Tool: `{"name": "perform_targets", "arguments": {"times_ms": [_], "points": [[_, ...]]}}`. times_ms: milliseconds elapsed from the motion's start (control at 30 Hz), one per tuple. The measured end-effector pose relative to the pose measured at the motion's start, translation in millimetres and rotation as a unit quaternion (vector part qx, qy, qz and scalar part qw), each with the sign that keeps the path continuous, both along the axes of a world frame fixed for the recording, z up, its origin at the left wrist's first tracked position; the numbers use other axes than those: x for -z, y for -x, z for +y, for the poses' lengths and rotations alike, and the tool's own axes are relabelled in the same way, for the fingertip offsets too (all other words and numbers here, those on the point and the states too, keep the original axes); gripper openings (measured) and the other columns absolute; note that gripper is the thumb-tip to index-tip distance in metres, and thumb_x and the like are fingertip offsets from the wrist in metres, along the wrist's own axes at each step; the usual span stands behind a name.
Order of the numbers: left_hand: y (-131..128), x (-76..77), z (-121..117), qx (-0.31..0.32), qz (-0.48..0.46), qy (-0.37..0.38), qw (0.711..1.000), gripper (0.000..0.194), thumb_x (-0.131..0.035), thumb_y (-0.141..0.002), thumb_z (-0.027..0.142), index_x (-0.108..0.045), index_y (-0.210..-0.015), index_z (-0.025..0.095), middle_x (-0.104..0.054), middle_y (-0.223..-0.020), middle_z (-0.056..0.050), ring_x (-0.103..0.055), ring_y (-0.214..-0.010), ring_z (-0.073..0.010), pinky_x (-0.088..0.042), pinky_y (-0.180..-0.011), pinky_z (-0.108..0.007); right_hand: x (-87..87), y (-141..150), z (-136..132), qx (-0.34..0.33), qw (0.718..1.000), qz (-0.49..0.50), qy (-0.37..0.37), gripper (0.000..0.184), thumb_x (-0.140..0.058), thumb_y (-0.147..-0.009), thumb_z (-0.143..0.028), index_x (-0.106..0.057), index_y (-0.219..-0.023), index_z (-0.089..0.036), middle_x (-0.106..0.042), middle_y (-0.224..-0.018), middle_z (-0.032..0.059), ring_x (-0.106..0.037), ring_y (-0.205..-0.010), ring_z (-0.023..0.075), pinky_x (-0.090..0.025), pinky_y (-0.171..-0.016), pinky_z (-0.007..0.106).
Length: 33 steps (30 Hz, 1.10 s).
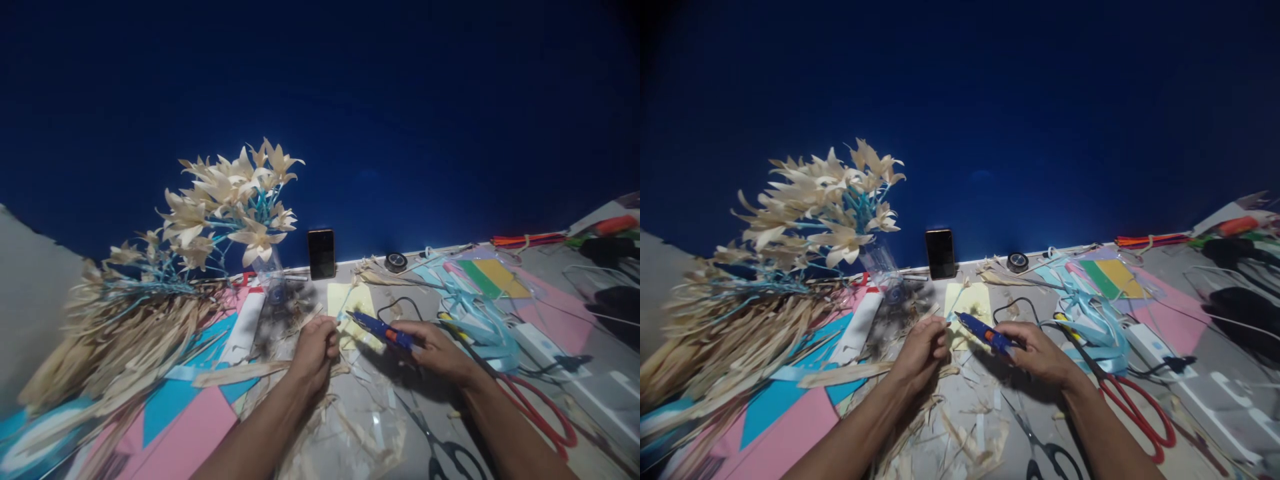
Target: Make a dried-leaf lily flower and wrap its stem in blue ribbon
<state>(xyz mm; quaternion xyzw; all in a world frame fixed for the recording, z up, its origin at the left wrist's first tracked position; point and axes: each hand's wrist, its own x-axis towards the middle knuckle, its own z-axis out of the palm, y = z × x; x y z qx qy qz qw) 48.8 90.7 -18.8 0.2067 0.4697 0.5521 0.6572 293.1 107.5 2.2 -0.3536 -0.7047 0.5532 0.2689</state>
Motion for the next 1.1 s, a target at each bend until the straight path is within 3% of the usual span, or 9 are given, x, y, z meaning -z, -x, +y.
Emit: {"name": "perform_targets", "arguments": {"times_ms": [267, 400, 533, 600, 667, 733, 833, 967, 1100], "points": [[0, -1.1, -3, 0.029, -0.052, 0.005, 0.998, 0.029, -0.08, -0.064, 0.025, -0.054, -0.074, 0.017, -0.042, -0.05, 0.009, -0.028, -0.042, -0.0021, -0.015, -0.041, -0.015, -4.4, 5, 0, -0.016, 1.0, -0.012, -0.008, 0.044, -0.066, -0.082, -0.055, -0.076, -0.099, -0.016, -0.069, -0.09, 0.0068, -0.061, -0.082, 0.0238, -0.047, -0.069, 0.028], [1, -4.6, -2, 0.026, -0.084, 0.001, 0.996, 0.032, -0.082, -0.062, 0.024, -0.054, -0.075, 0.016, -0.043, -0.054, 0.009, -0.029, -0.043, -0.0014, -0.016, -0.04, -0.014, -5.9, 2, 6, 0.046, 0.991, -0.075, -0.099, 0.037, -0.064, -0.084, -0.047, -0.076, -0.103, -0.017, -0.073, -0.097, 0.0083, -0.064, -0.088, 0.0268, -0.05, -0.076, 0.033], [0, -13.0, -4, 0.037, -0.128, 0.003, 0.991, 0.036, -0.084, -0.059, 0.02, -0.053, -0.075, 0.016, -0.051, -0.066, 0.006, -0.032, -0.044, -0.0003, -0.017, -0.038, -0.013, 0.9, -10, 17, 0.125, 0.931, -0.254, -0.232, 0.037, -0.064, -0.084, -0.032, -0.072, -0.116, -0.016, -0.071, -0.114, 0.0151, -0.064, -0.104, 0.0318, -0.047, -0.093, 0.042], [-1, -18.1, -6, 0.052, -0.145, 0.006, 0.988, 0.036, -0.084, -0.06, 0.019, -0.053, -0.076, 0.015, -0.057, -0.072, 0.003, -0.033, -0.044, 0.0001, -0.017, -0.037, -0.013, 6.8, -16, 21, 0.12, 0.89, -0.352, -0.263, 0.035, -0.065, -0.082, -0.027, -0.073, -0.113, -0.015, -0.072, -0.107, 0.0162, -0.064, -0.101, 0.0324, -0.047, -0.09, 0.042], [-1, -22.7, -9, 0.072, -0.167, 0.011, 0.983, 0.034, -0.083, -0.062, 0.017, -0.053, -0.076, 0.015, -0.06, -0.076, 0.002, -0.033, -0.044, 0.0003, -0.018, -0.036, -0.012, 11.1, -19, 24, 0.099, 0.872, -0.393, -0.275, 0.037, -0.066, -0.079, -0.021, -0.072, -0.115, -0.015, -0.072, -0.105, 0.0155, -0.064, -0.101, 0.0317, -0.047, -0.09, 0.04], [-2, -26.1, -12, 0.094, -0.188, 0.014, 0.978, 0.031, -0.082, -0.064, 0.016, -0.053, -0.076, 0.015, -0.061, -0.076, 0.001, -0.033, -0.043, 0.0006, -0.018, -0.036, -0.011, 11.9, -16, 23, 0.122, 0.876, -0.366, -0.291, 0.038, -0.064, -0.079, -0.019, -0.072, -0.116, -0.017, -0.071, -0.112, 0.0152, -0.063, -0.105, 0.031, -0.046, -0.093, 0.04], [-6, -28.7, -16, 0.117, -0.197, 0.009, 0.973, 0.029, -0.082, -0.067, 0.014, -0.054, -0.074, 0.014, -0.062, -0.073, 0.0, -0.032, -0.042, 0.0012, -0.017, -0.036, -0.011, 7.4, -1, 14, 0.212, 0.911, -0.222, -0.276, 0.021, -0.058, -0.089, -0.027, -0.076, -0.095, -0.018, -0.073, -0.103, 0.0137, -0.064, -0.1, 0.0292, -0.046, -0.092, 0.04], [-16, -27.7, -21, 0.129, -0.171, 0.0, 0.977, 0.029, -0.083, -0.066, 0.015, -0.055, -0.074, 0.014, -0.063, -0.071, 0.001, -0.03, -0.041, 0.0015, -0.017, -0.036, -0.011, 1.4, 27, -4, 0.176, 0.974, -0.054, -0.134, 0.034, -0.054, -0.096, -0.045, -0.073, -0.085, -0.019, -0.07, -0.08, 0.0057, -0.063, -0.073, 0.0197, -0.048, -0.067, 0.03], [-23, -23.5, -24, 0.127, -0.135, -0.011, 0.983, 0.03, -0.083, -0.066, 0.021, -0.056, -0.074, 0.014, -0.062, -0.07, 0.001, -0.029, -0.04, 0.0017, -0.017, -0.036, -0.012, -0.4, 46, -16, 0.158, 0.986, 0.058, -0.001, 0.034, -0.068, -0.085, -0.052, -0.072, -0.082, -0.018, -0.067, -0.074, 0.0026, -0.056, -0.065, 0.0158, -0.043, -0.062, 0.028]]}}
